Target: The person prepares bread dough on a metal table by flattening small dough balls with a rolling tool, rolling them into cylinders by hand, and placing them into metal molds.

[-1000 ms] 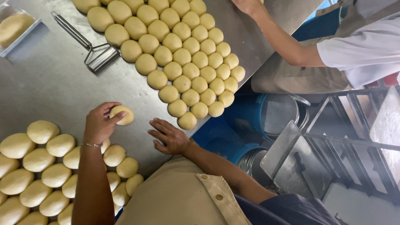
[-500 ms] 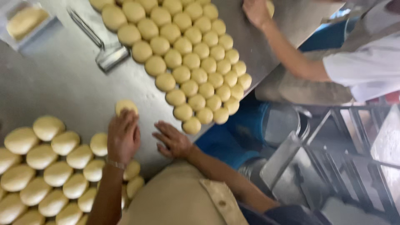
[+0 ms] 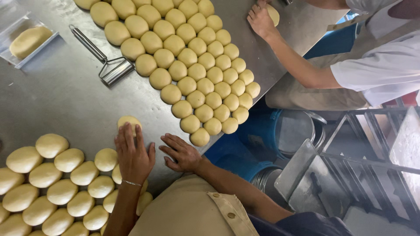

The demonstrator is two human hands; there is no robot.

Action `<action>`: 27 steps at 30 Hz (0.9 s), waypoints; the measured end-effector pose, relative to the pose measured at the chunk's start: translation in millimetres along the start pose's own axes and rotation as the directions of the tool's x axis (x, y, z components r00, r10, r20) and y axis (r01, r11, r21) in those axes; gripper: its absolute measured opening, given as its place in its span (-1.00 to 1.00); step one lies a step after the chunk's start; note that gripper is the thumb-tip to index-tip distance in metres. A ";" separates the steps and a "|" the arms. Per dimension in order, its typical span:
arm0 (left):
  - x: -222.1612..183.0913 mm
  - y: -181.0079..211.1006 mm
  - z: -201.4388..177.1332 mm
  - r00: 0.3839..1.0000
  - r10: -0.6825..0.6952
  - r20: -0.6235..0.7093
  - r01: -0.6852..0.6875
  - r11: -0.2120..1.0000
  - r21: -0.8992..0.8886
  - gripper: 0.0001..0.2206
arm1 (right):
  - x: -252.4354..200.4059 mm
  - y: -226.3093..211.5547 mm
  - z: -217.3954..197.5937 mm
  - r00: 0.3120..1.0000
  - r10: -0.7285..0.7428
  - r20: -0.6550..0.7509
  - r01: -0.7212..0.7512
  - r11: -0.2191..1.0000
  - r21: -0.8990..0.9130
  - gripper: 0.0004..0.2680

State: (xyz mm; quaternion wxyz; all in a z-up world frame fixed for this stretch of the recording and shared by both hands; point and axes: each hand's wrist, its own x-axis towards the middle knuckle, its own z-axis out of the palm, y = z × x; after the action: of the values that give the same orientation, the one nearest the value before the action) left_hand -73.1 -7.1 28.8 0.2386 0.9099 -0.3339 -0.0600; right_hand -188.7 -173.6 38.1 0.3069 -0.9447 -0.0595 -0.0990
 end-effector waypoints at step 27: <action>-25.3 2.7 32.6 0.989 -0.143 -0.042 0.144 0.989 0.021 -0.31 | -6.5 5.8 24.4 1.000 0.006 0.006 -0.006 0.998 0.055 -0.70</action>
State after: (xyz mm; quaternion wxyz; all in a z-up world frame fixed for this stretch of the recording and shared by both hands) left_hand -102.9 -5.6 0.2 0.2296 0.9353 -0.2636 -0.0547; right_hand -190.4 -164.2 14.0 0.3330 -0.9364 -0.0603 -0.0934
